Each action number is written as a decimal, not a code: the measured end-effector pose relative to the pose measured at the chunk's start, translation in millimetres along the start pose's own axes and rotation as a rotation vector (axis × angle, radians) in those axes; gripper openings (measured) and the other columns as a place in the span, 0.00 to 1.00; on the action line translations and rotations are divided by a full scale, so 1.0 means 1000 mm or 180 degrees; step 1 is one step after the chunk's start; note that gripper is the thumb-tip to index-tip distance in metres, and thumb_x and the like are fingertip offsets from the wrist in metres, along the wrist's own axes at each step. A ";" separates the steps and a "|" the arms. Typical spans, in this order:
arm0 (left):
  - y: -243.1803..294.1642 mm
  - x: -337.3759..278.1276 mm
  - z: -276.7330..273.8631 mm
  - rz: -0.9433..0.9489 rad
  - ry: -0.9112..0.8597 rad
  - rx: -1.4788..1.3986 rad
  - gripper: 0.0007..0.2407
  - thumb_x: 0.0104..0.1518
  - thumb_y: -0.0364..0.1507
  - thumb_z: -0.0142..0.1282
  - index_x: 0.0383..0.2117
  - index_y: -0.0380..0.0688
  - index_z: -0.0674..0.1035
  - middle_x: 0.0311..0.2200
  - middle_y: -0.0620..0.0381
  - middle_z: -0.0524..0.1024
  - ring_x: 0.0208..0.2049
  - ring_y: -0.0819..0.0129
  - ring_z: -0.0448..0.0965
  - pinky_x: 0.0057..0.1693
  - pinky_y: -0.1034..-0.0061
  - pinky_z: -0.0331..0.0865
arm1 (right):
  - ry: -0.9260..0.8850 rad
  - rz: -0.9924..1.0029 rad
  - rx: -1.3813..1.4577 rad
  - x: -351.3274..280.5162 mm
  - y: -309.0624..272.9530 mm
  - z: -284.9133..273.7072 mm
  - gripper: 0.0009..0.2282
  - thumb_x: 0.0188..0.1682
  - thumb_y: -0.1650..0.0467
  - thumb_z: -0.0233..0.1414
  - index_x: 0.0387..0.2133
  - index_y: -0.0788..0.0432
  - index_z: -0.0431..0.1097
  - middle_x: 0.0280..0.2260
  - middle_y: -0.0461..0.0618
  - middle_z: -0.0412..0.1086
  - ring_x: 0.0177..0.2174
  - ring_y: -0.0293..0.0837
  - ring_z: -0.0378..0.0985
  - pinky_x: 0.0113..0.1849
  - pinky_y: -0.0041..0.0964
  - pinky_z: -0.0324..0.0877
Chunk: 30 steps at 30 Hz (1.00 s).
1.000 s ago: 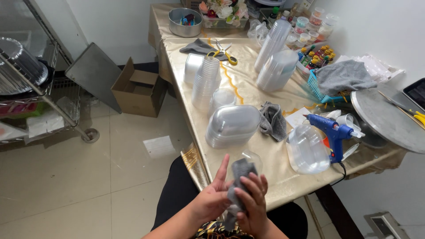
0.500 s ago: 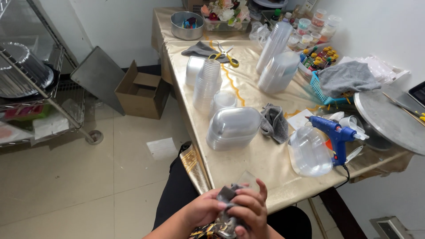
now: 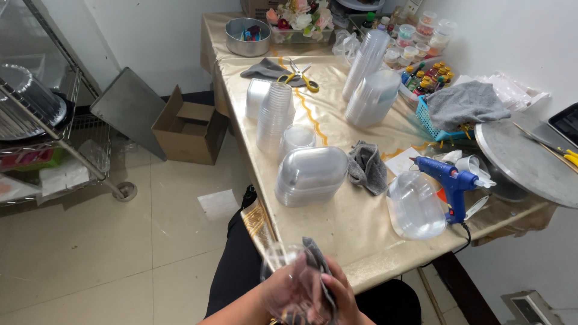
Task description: Wiping down clear plastic food containers with a cloth and organizing them on a workbench.
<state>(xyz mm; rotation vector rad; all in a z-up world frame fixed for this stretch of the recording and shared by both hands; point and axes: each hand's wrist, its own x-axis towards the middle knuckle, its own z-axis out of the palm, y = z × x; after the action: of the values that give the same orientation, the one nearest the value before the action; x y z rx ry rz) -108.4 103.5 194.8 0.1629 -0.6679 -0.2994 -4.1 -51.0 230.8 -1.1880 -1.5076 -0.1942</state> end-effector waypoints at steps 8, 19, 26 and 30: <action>0.009 -0.009 -0.019 -0.1207 0.0716 0.4817 0.18 0.59 0.30 0.60 0.55 0.37 0.78 0.57 0.50 0.75 0.58 0.60 0.75 0.63 0.70 0.69 | -0.0291 -0.0892 -0.1146 0.015 -0.013 -0.003 0.10 0.54 0.61 0.56 0.47 0.41 0.75 0.51 0.46 0.74 0.56 0.49 0.74 0.63 0.58 0.62; 0.013 0.037 0.072 -0.0926 0.1175 0.4039 0.20 0.62 0.33 0.58 0.57 0.34 0.74 0.53 0.47 0.74 0.56 0.63 0.74 0.61 0.71 0.68 | 0.0482 0.0483 -0.0757 0.032 -0.035 -0.032 0.32 0.59 0.46 0.30 0.54 0.58 0.67 0.57 0.63 0.66 0.58 0.60 0.68 0.64 0.60 0.53; -0.001 0.004 -0.003 -0.0913 0.0928 0.4466 0.20 0.60 0.33 0.59 0.57 0.36 0.77 0.54 0.46 0.75 0.58 0.57 0.71 0.65 0.67 0.65 | 0.0166 0.0406 -0.0674 0.036 -0.035 -0.037 0.33 0.57 0.45 0.31 0.48 0.59 0.73 0.53 0.59 0.71 0.56 0.57 0.72 0.60 0.57 0.60; -0.015 -0.003 -0.032 -0.0471 0.0285 0.5834 0.18 0.58 0.29 0.61 0.54 0.36 0.77 0.57 0.46 0.73 0.60 0.52 0.69 0.65 0.64 0.64 | -0.0348 -0.0124 -0.0942 0.040 -0.038 -0.029 0.31 0.57 0.47 0.33 0.46 0.55 0.75 0.50 0.54 0.75 0.54 0.54 0.76 0.62 0.59 0.57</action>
<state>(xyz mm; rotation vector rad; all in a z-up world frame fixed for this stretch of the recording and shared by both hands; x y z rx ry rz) -93.8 92.1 164.4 1.9608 -0.6572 0.2739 -6.8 -66.7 291.6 -1.4224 -1.6377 -0.3949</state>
